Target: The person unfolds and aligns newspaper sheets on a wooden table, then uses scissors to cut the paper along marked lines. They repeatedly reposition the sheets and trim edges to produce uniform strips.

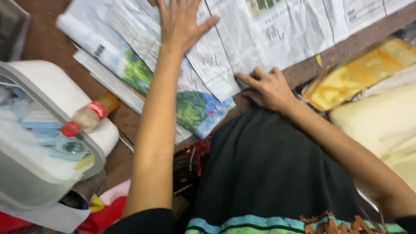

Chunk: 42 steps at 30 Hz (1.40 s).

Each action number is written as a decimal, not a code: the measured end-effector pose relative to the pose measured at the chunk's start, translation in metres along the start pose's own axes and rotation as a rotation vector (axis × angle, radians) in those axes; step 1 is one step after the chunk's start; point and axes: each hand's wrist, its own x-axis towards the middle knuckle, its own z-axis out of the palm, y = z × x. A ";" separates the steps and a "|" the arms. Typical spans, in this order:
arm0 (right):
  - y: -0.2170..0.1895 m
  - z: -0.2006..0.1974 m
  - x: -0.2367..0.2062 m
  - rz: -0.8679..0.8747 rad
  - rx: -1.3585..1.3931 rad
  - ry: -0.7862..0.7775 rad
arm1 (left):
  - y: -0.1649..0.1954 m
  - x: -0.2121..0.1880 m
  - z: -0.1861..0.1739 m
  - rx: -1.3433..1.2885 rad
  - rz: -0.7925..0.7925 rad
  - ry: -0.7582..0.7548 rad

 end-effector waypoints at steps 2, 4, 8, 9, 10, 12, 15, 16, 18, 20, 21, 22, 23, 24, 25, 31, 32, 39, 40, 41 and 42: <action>0.000 -0.001 0.001 -0.001 0.011 0.000 | 0.003 0.003 -0.010 0.097 0.037 0.027; 0.000 -0.001 0.002 -0.007 0.022 -0.007 | 0.006 0.006 -0.019 0.112 -0.003 -0.032; 0.008 0.002 -0.003 0.047 0.071 -0.032 | 0.011 0.008 -0.027 0.110 -0.094 -0.184; 0.012 0.002 -0.005 0.064 0.076 -0.020 | 0.012 0.007 -0.026 0.099 -0.083 -0.164; 0.019 0.000 -0.007 0.120 0.088 0.037 | 0.013 0.007 -0.026 0.091 -0.073 -0.141; 0.037 -0.006 -0.010 0.226 0.105 0.160 | 0.015 0.008 -0.024 0.080 -0.070 -0.116; 0.078 -0.028 -0.009 0.345 0.018 0.420 | 0.016 0.010 -0.025 0.074 -0.085 -0.125; 0.090 -0.037 -0.010 0.405 -0.100 0.462 | 0.016 0.012 -0.026 0.070 -0.077 -0.120; 0.110 -0.050 -0.010 0.510 -0.088 0.432 | 0.017 0.015 -0.028 0.072 -0.065 -0.103; 0.123 -0.058 -0.012 0.563 -0.081 0.405 | 0.018 0.017 -0.028 0.077 -0.057 -0.094; 0.126 -0.059 -0.014 0.567 -0.082 0.393 | 0.019 0.017 -0.028 0.085 -0.069 -0.112; 0.129 -0.059 -0.017 0.570 -0.084 0.377 | 0.021 0.016 -0.027 0.090 -0.084 -0.132; 0.133 -0.059 -0.020 0.523 -0.123 0.404 | 0.022 0.016 -0.025 0.093 -0.104 -0.154; 0.135 -0.058 -0.023 0.479 -0.152 0.415 | 0.023 0.013 -0.024 0.109 -0.103 -0.147; 0.135 -0.056 -0.028 0.445 -0.169 0.414 | 0.023 0.011 -0.023 0.124 -0.102 -0.158; 0.142 -0.056 -0.036 0.484 -0.044 0.341 | 0.026 0.008 -0.022 0.127 -0.142 -0.144; 0.142 -0.057 -0.035 0.488 -0.016 0.339 | 0.028 0.007 -0.020 0.121 -0.174 -0.155; 0.138 -0.062 -0.032 0.507 0.032 0.303 | 0.049 -0.028 0.021 0.167 -0.056 0.065; 0.139 -0.061 -0.032 0.523 0.027 0.292 | 0.051 -0.037 0.024 0.205 -0.084 0.097; 0.139 -0.061 -0.032 0.515 0.035 0.297 | 0.052 -0.044 0.025 0.241 -0.109 0.127; 0.140 -0.061 -0.032 0.506 0.043 0.299 | 0.053 -0.050 0.024 0.175 -0.142 0.074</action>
